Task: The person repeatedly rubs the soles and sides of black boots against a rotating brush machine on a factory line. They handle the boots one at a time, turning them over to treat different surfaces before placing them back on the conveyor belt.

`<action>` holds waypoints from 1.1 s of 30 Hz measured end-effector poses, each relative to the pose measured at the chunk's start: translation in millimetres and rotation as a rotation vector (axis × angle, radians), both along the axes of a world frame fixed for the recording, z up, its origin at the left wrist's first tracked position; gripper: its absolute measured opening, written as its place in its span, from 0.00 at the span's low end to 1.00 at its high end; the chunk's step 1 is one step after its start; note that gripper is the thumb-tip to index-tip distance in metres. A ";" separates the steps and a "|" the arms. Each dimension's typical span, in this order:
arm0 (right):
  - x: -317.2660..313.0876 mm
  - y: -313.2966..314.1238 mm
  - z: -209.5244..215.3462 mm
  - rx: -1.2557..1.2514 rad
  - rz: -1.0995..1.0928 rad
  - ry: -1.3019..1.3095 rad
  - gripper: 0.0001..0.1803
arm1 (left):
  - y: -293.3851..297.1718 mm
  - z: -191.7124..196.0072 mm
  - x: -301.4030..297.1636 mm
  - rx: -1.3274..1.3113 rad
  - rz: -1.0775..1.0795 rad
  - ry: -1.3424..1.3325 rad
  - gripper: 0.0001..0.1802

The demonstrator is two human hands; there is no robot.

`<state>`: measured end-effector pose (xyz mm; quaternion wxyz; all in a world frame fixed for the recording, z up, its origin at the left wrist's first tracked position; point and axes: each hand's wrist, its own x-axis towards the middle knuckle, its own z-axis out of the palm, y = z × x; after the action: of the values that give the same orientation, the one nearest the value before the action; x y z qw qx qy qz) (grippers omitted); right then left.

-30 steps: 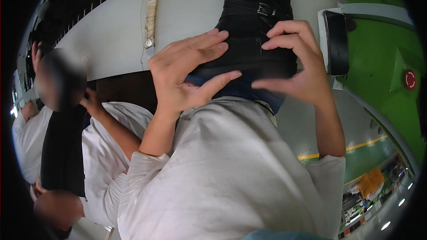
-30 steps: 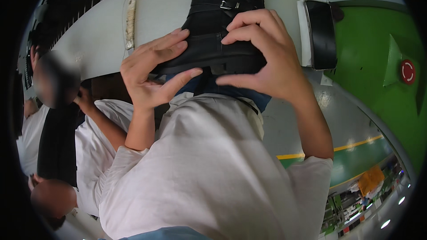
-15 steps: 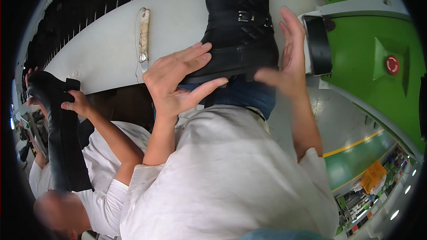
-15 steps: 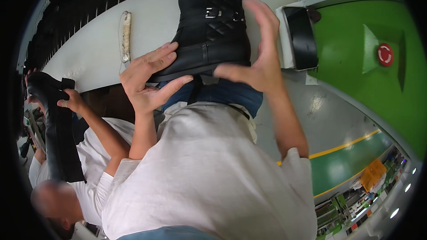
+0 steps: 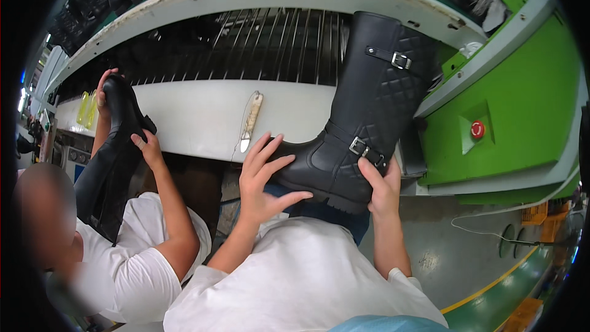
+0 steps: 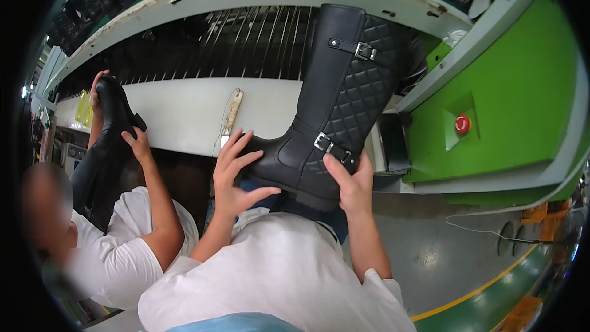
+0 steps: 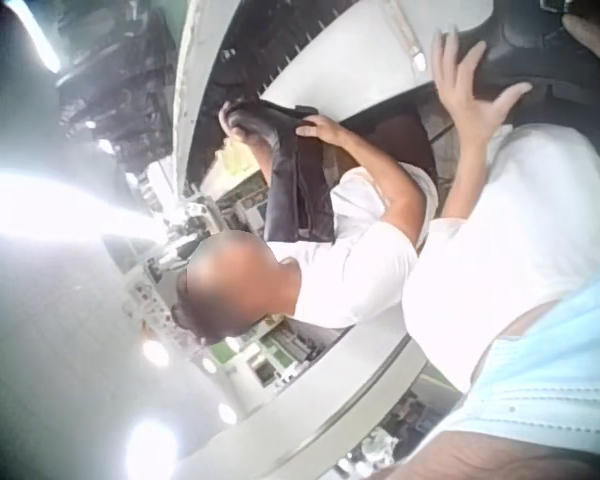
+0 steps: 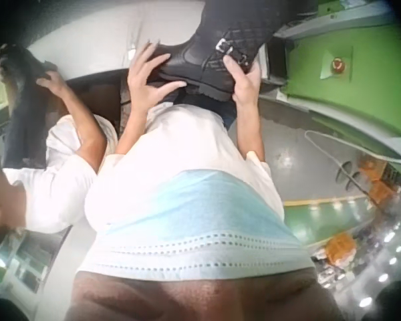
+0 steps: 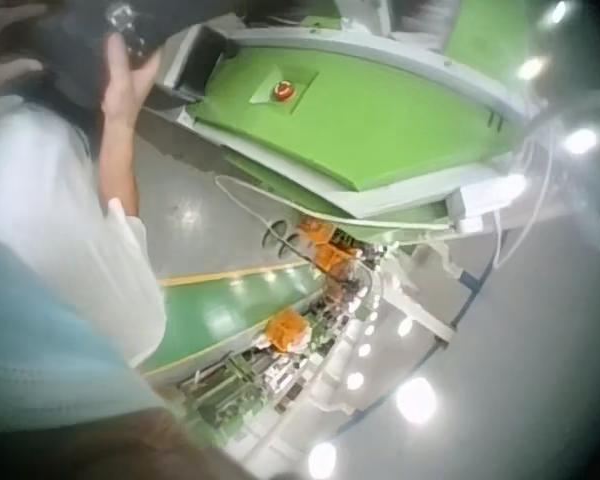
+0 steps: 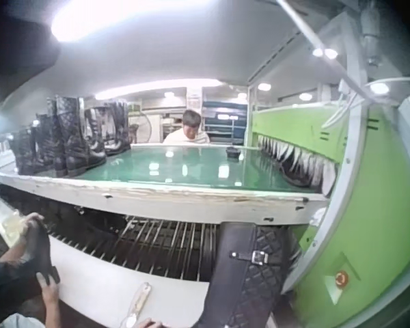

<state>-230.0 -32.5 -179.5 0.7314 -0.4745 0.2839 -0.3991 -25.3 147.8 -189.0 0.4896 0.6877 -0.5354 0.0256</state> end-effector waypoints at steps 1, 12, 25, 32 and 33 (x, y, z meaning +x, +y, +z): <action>-2.8 5.3 7.2 -0.082 -0.036 -0.020 0.30 | 5.0 5.5 -10.4 -0.012 0.040 0.009 0.41; 74.1 60.6 76.2 -1.488 -0.224 0.189 0.49 | -45.8 48.9 -36.1 -0.548 -0.207 1.015 0.26; -13.3 40.8 -9.6 -1.070 -0.187 0.427 0.35 | -87.0 212.1 113.8 -1.095 -0.233 0.697 0.35; -6.1 10.2 -29.2 -0.968 -0.002 0.501 0.26 | -148.7 392.9 270.1 -0.791 0.032 0.085 0.25; 4.4 7.9 -31.2 -0.962 0.049 0.476 0.26 | -148.2 403.5 305.7 -0.766 0.063 -0.012 0.25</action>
<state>-225.5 -24.6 -210.6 0.3558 -0.8399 0.2158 -0.3483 280.5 -0.4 214.5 0.7070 0.4710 -0.4683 0.2428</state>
